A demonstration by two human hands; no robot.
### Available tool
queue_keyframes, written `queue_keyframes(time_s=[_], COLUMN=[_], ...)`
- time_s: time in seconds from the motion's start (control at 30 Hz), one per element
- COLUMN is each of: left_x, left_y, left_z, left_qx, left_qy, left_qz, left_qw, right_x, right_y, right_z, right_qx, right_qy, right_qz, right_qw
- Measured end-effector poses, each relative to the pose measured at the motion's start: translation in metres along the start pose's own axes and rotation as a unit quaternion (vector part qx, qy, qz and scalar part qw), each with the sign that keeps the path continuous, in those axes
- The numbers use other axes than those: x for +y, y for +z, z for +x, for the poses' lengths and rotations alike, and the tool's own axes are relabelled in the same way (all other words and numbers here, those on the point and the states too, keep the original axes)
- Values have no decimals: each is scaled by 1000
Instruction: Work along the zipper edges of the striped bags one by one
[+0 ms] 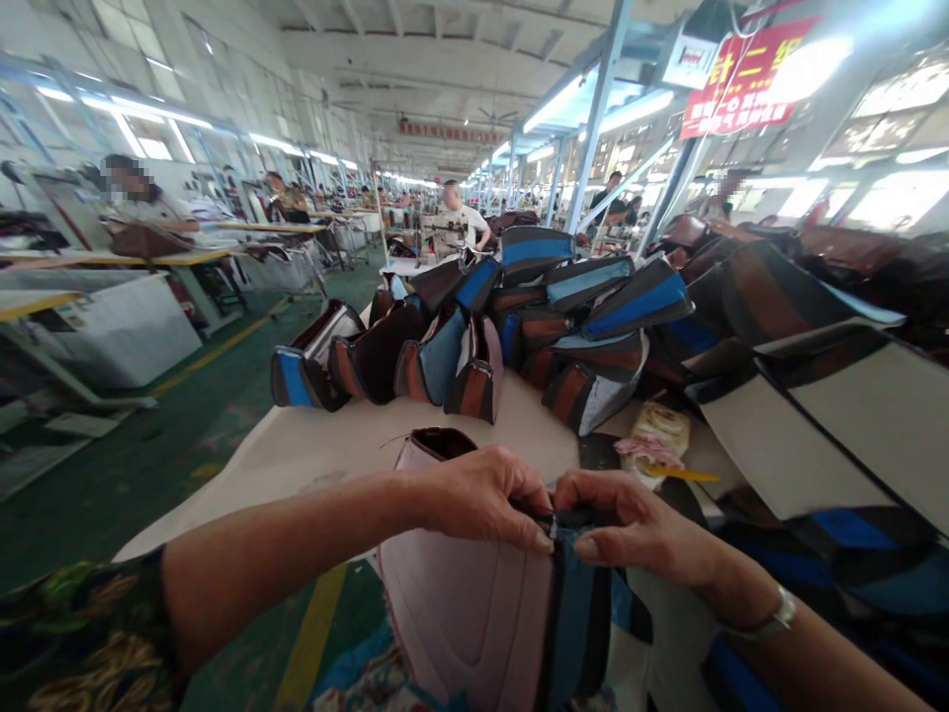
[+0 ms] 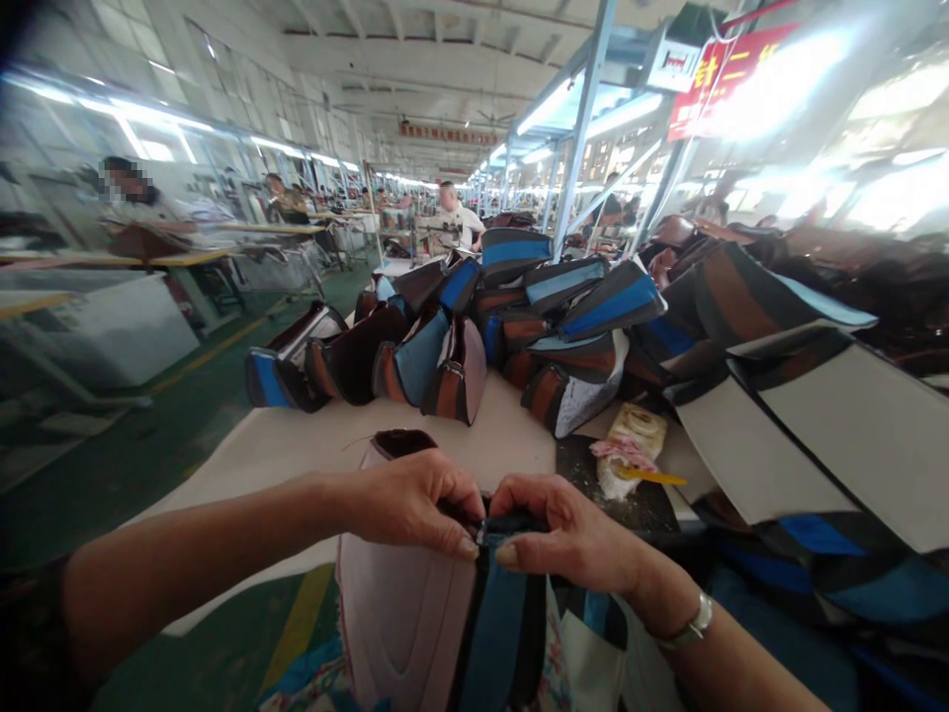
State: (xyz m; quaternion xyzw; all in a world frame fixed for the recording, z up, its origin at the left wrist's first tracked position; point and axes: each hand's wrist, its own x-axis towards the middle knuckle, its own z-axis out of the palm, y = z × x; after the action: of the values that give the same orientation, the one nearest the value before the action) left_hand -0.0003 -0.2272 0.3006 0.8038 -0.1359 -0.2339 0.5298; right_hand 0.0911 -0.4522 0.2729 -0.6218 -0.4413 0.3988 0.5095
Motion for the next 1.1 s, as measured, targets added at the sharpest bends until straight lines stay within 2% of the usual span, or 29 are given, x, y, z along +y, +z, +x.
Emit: queue_keyframes(time_s=[0.23, 0.4, 0.57, 0.73, 0.83, 0.9, 0.97, 1.03, 1.1], left_x=[-1, 0, 2, 1, -1, -1, -1, 0, 0], left_y=[2, 6, 12, 17, 19, 19, 18, 17, 16], left_z=[0, 0, 1, 2, 2, 1, 0, -1, -2], left_qx=[7, 18, 73, 83, 101, 108, 98, 77, 58], left_qy=[19, 16, 5, 5, 20, 33, 21, 0, -7], left_qz=[49, 52, 85, 108, 134, 138, 109, 50, -18], left_qw=[999, 998, 994, 991, 986, 984, 989, 996, 998], right_x=[-1, 4, 10, 18, 23, 24, 23, 22, 22], right_y=[8, 12, 19, 28, 33, 36, 36, 34, 30], right_z=[3, 2, 3, 3, 1, -1, -3, -7, -11], right_qx=[48, 51, 91, 138, 162, 176, 182, 167, 144], right_qy=[-6, -6, -20, -11, -27, -44, -94, -179, -256], right_qz=[-78, -32, 5, 40, 35, -3, -94, -219, -340], right_qw=[996, 998, 996, 990, 986, 983, 974, 944, 893])
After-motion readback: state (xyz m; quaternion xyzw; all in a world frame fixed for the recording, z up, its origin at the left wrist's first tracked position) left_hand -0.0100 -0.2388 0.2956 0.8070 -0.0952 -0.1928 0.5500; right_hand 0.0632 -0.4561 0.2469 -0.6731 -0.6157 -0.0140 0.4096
